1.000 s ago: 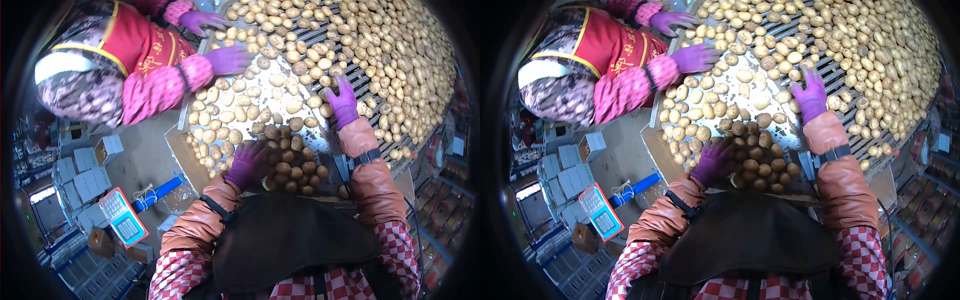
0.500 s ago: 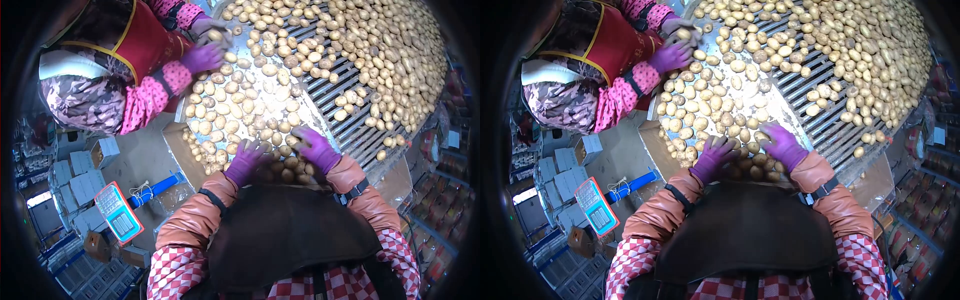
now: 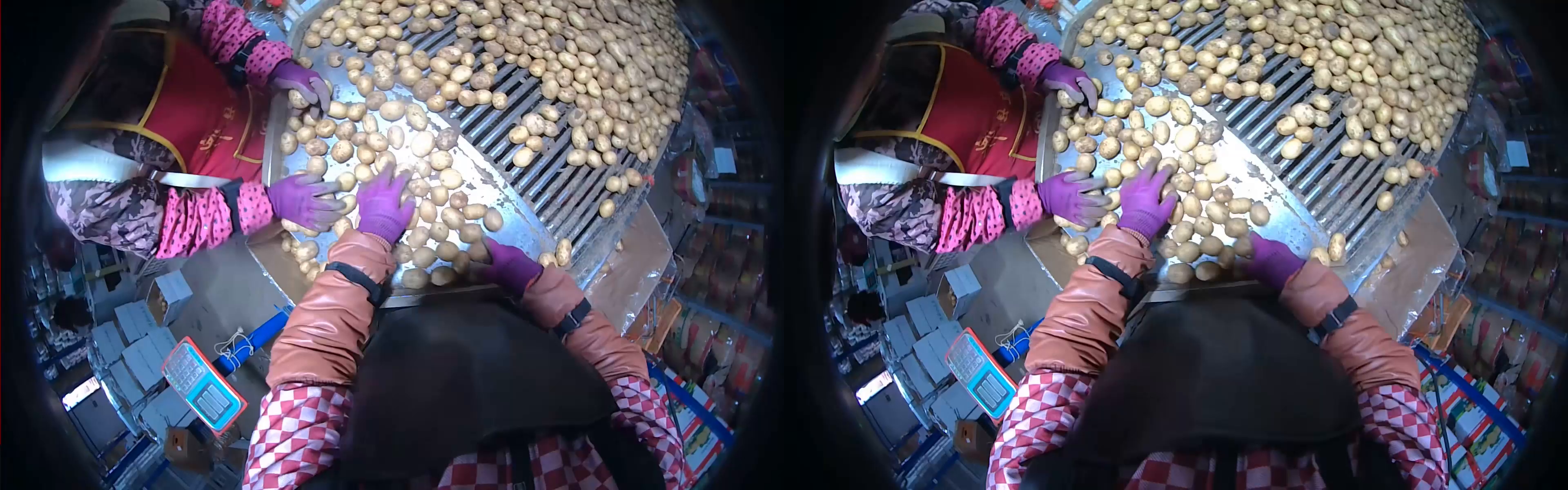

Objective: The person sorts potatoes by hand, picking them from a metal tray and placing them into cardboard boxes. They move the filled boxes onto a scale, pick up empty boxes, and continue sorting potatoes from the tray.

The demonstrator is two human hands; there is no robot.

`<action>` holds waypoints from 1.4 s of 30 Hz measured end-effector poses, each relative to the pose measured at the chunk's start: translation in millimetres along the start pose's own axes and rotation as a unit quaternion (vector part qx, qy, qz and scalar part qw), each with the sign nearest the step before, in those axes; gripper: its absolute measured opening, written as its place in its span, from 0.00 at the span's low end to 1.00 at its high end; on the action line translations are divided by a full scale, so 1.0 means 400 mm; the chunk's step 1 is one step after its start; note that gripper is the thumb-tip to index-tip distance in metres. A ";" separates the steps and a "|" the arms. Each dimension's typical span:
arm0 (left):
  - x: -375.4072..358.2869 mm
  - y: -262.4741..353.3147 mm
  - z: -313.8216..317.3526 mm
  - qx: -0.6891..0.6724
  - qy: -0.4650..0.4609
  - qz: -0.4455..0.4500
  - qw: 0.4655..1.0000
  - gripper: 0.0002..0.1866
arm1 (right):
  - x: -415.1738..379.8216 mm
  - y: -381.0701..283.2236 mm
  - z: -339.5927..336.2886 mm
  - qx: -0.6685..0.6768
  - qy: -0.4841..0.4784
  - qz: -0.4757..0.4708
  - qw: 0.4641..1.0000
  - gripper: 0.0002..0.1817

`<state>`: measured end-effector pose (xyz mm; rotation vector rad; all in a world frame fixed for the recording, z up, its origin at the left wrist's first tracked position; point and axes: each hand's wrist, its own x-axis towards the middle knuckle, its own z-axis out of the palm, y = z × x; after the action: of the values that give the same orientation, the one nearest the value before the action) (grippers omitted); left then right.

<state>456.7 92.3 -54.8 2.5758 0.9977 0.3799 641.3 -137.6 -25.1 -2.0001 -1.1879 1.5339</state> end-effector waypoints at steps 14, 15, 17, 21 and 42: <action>-0.242 0.067 -0.058 -0.087 -0.155 0.094 0.980 0.29 | 0.046 0.022 0.050 -0.119 -0.054 0.016 0.991 0.25; -0.260 0.057 -0.034 -0.064 -0.145 0.120 0.980 0.30 | 0.065 0.002 0.056 -0.155 -0.079 -0.016 0.985 0.24; -0.310 0.012 0.016 -0.013 -0.125 0.169 0.978 0.33 | 0.110 -0.030 0.052 -0.116 -0.089 -0.078 0.986 0.24; -0.364 -0.017 -0.040 -0.002 -0.104 -0.053 0.993 0.32 | 0.246 -0.105 -0.046 0.007 0.098 -0.189 0.977 0.26; -0.102 -0.199 0.001 0.134 -0.192 -0.278 0.931 0.21 | 0.172 -0.093 0.018 -0.046 0.032 -0.165 0.985 0.31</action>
<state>380.3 119.2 -93.0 2.2982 1.6274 -0.4200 623.8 -63.3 -43.7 -1.7792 -1.4994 1.2641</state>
